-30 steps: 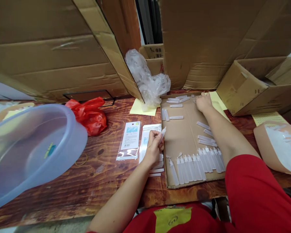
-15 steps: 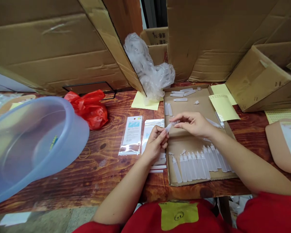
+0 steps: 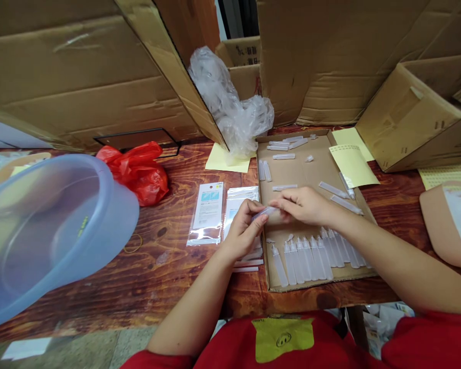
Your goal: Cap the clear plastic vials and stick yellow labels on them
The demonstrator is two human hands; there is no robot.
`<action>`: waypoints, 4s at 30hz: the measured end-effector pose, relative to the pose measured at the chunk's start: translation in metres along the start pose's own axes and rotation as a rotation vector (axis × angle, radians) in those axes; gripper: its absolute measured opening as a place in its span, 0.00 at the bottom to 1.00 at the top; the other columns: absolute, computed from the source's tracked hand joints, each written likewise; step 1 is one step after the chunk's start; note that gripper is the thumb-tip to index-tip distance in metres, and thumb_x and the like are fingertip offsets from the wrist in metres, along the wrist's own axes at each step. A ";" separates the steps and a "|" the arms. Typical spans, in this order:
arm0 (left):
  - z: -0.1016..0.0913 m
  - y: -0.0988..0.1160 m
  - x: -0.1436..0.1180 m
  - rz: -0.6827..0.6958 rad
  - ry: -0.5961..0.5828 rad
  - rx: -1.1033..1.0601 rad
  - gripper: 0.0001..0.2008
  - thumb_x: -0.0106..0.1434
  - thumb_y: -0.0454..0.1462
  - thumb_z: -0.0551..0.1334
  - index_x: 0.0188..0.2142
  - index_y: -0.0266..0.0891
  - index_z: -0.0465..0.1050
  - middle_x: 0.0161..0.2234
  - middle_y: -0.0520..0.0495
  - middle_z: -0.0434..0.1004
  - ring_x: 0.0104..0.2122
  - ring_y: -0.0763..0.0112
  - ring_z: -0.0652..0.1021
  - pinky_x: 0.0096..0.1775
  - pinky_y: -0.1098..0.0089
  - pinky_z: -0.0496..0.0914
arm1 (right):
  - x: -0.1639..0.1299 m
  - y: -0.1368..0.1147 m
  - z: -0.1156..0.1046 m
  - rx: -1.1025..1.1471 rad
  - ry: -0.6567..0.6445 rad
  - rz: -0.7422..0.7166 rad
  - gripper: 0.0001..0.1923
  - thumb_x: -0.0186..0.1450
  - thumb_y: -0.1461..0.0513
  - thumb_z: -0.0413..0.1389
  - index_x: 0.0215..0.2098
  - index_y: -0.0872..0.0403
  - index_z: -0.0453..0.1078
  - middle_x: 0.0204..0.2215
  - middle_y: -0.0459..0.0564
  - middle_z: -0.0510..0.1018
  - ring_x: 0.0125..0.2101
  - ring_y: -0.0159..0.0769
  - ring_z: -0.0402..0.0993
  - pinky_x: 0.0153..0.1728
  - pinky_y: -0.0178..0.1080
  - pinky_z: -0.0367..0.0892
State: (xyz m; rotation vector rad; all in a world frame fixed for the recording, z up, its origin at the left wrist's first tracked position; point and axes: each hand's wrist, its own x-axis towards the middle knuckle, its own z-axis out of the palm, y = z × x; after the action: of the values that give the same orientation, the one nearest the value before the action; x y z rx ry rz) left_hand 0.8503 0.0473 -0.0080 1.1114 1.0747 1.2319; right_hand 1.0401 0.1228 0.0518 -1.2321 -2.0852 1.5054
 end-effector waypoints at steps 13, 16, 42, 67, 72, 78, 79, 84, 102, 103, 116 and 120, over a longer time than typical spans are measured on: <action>0.007 -0.002 -0.002 0.046 -0.141 0.060 0.13 0.66 0.46 0.64 0.37 0.42 0.65 0.34 0.49 0.70 0.35 0.69 0.71 0.38 0.69 0.65 | -0.018 0.001 0.001 -0.144 0.035 -0.109 0.22 0.64 0.43 0.56 0.35 0.53 0.71 0.26 0.45 0.74 0.26 0.31 0.68 0.28 0.35 0.62; 0.007 -0.001 -0.002 0.012 -0.123 0.063 0.14 0.65 0.47 0.65 0.36 0.42 0.65 0.33 0.51 0.69 0.33 0.70 0.70 0.36 0.70 0.65 | -0.020 0.003 0.000 -0.185 0.018 -0.040 0.24 0.65 0.42 0.53 0.29 0.53 0.69 0.22 0.42 0.69 0.23 0.29 0.62 0.25 0.33 0.57; 0.039 0.008 0.095 0.237 -0.152 1.106 0.08 0.64 0.30 0.59 0.42 0.36 0.72 0.44 0.38 0.78 0.43 0.60 0.79 0.47 0.61 0.72 | -0.040 0.038 0.002 -1.015 -0.210 -0.362 0.14 0.68 0.69 0.52 0.46 0.53 0.77 0.42 0.55 0.77 0.43 0.40 0.73 0.42 0.39 0.64; 0.011 0.012 0.003 -0.202 -0.032 -0.486 0.26 0.49 0.50 0.77 0.38 0.37 0.73 0.32 0.46 0.85 0.29 0.67 0.84 0.28 0.74 0.78 | -0.026 0.009 0.048 0.506 0.705 -0.362 0.10 0.58 0.57 0.70 0.35 0.51 0.79 0.36 0.49 0.86 0.38 0.37 0.84 0.44 0.40 0.80; 0.012 0.012 -0.001 -0.160 -0.092 -0.451 0.25 0.52 0.51 0.76 0.37 0.38 0.68 0.29 0.51 0.82 0.23 0.72 0.81 0.27 0.72 0.78 | -0.037 0.001 0.055 0.477 0.749 -0.401 0.06 0.58 0.61 0.70 0.33 0.52 0.79 0.37 0.49 0.86 0.40 0.39 0.85 0.44 0.39 0.81; 0.016 0.015 -0.007 -0.134 -0.128 -0.469 0.24 0.56 0.51 0.73 0.35 0.40 0.62 0.27 0.56 0.76 0.20 0.80 0.71 0.21 0.76 0.73 | -0.042 -0.005 0.067 0.555 0.768 -0.334 0.07 0.61 0.58 0.68 0.36 0.52 0.79 0.38 0.50 0.86 0.34 0.35 0.85 0.37 0.37 0.81; 0.016 0.017 -0.009 -0.129 -0.128 -0.466 0.24 0.56 0.50 0.73 0.34 0.41 0.61 0.26 0.57 0.75 0.20 0.80 0.70 0.20 0.77 0.71 | -0.041 -0.005 0.071 0.602 0.778 -0.304 0.08 0.61 0.56 0.68 0.35 0.52 0.79 0.38 0.50 0.86 0.33 0.35 0.84 0.37 0.37 0.81; 0.019 0.021 -0.012 -0.128 -0.074 -0.463 0.26 0.54 0.51 0.74 0.33 0.43 0.59 0.22 0.60 0.67 0.17 0.81 0.65 0.15 0.80 0.63 | -0.033 0.000 0.090 0.953 0.753 -0.146 0.14 0.58 0.51 0.69 0.31 0.51 0.74 0.36 0.50 0.86 0.37 0.41 0.84 0.40 0.43 0.80; 0.025 0.034 -0.021 -0.233 0.205 -0.828 0.28 0.48 0.46 0.78 0.30 0.41 0.59 0.23 0.57 0.69 0.18 0.83 0.62 0.15 0.83 0.57 | 0.004 -0.027 0.112 0.981 0.817 -0.285 0.14 0.59 0.53 0.69 0.32 0.49 0.71 0.37 0.46 0.86 0.44 0.38 0.83 0.53 0.47 0.76; 0.025 0.035 -0.020 -0.240 0.209 -0.837 0.28 0.47 0.46 0.79 0.30 0.41 0.59 0.23 0.57 0.69 0.18 0.83 0.62 0.15 0.83 0.57 | 0.005 -0.028 0.112 0.964 0.820 -0.283 0.14 0.59 0.53 0.69 0.32 0.49 0.71 0.37 0.46 0.86 0.44 0.39 0.83 0.54 0.48 0.75; 0.028 0.020 -0.018 -0.111 0.294 -0.718 0.30 0.50 0.53 0.76 0.31 0.43 0.57 0.22 0.59 0.69 0.17 0.81 0.65 0.15 0.81 0.59 | 0.002 -0.020 0.113 0.953 0.590 -0.105 0.18 0.60 0.49 0.66 0.33 0.50 0.65 0.42 0.50 0.85 0.20 0.31 0.75 0.10 0.32 0.62; 0.020 0.007 -0.005 -0.096 0.388 -0.610 0.32 0.46 0.56 0.76 0.32 0.43 0.57 0.21 0.60 0.69 0.16 0.81 0.63 0.15 0.81 0.58 | 0.024 0.012 0.066 0.255 0.468 -0.079 0.25 0.66 0.40 0.53 0.31 0.52 0.68 0.31 0.51 0.83 0.27 0.35 0.77 0.27 0.38 0.74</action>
State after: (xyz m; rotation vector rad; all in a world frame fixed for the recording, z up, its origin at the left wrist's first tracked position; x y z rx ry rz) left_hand 0.8690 0.0418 0.0024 0.3596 0.9192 1.5934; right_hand 0.9881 0.1007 0.0081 -1.2421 -1.5690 1.2515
